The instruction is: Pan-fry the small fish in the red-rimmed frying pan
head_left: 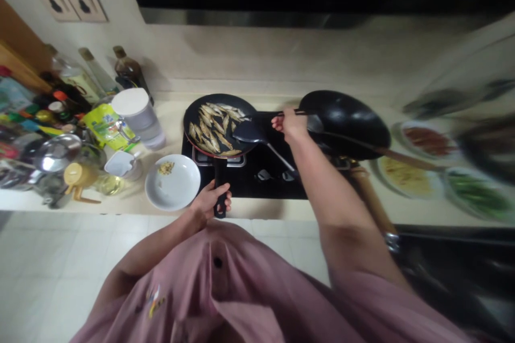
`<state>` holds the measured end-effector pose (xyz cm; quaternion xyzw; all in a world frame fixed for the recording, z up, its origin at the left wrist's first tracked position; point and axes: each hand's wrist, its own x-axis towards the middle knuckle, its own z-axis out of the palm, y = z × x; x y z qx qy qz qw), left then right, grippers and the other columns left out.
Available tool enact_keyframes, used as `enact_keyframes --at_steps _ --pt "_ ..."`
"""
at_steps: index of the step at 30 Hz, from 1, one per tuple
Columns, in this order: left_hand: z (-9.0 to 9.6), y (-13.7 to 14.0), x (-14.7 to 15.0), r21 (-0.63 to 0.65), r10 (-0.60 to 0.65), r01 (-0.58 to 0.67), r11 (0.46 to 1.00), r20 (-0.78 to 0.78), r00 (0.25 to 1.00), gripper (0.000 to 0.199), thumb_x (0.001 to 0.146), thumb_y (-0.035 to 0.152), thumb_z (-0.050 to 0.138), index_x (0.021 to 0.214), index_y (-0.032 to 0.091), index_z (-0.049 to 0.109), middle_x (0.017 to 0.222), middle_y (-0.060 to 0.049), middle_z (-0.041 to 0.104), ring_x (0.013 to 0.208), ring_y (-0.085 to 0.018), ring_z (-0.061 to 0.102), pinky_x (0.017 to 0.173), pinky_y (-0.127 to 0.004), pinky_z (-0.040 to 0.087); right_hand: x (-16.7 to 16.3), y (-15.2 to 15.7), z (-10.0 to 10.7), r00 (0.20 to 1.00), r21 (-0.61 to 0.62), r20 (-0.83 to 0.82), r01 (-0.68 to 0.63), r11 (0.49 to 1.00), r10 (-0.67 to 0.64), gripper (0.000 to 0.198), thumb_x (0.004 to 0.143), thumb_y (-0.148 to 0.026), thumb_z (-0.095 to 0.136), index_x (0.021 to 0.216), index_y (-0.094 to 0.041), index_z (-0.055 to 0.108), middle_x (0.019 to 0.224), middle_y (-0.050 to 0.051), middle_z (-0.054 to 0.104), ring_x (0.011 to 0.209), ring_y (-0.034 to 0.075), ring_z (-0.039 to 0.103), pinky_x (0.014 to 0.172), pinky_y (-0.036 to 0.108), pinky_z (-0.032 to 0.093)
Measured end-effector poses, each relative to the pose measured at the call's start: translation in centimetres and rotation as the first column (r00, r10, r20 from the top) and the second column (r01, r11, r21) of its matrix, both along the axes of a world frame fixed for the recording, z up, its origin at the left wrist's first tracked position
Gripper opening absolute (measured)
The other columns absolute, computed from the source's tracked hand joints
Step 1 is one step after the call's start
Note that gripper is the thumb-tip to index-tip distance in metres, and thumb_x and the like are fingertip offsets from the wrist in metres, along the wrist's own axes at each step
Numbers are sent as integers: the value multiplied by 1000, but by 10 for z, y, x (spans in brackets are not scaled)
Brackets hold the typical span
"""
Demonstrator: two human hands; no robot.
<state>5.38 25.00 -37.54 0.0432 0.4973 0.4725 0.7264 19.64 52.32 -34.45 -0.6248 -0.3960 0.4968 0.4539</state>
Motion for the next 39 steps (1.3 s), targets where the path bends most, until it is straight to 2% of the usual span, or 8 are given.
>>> enact_keyframes --at_steps 7,19,22,26,34,39 --pt "-8 -2 0 32 8 -6 999 -50 999 41 78 39 82 82 19 46 67 2 58 46 -7 51 41 -19 38 1 11 -11 999 -64 -48 0 998 -3 30 96 -14 45 67 -21 46 42 -3 54 30 8 47 28 14 28" --pt "-2 -1 1 14 20 -19 1000 -51 998 42 76 37 83 84 19 45 68 2 58 47 -8 52 44 -21 44 2 25 -26 997 -107 -80 8 994 -17 30 95 -17 46 65 -20 47 44 -2 55 31 7 47 28 14 30" --pt "-2 -2 1 19 19 -18 1000 -52 998 43 76 38 83 84 19 45 67 2 58 47 -8 52 43 -21 43 0 17 -24 998 -15 -61 -10 1000 9 26 95 -19 49 69 -20 50 45 -2 57 34 7 49 29 14 31" --pt "-5 -2 0 36 21 -19 999 -45 999 45 74 38 84 84 20 44 67 3 58 47 -8 52 42 -20 43 0 5 -22 992 129 19 -130 983 128 22 94 -21 53 72 -20 51 45 -4 56 35 8 50 33 15 35" --pt "-10 -2 1 26 29 -28 999 -48 998 45 74 39 85 85 19 46 67 2 58 47 -8 53 43 -20 45 15 -4 -29 924 256 230 -360 897 305 19 95 -26 56 78 -18 60 49 -7 59 36 7 52 39 14 38" --pt "-7 -3 0 35 18 -15 999 -63 998 44 75 40 84 85 19 46 68 2 59 47 -8 54 42 -19 42 13 -9 -21 880 283 316 -445 850 355 19 97 -26 54 82 -19 63 51 -7 59 39 7 53 42 15 39"
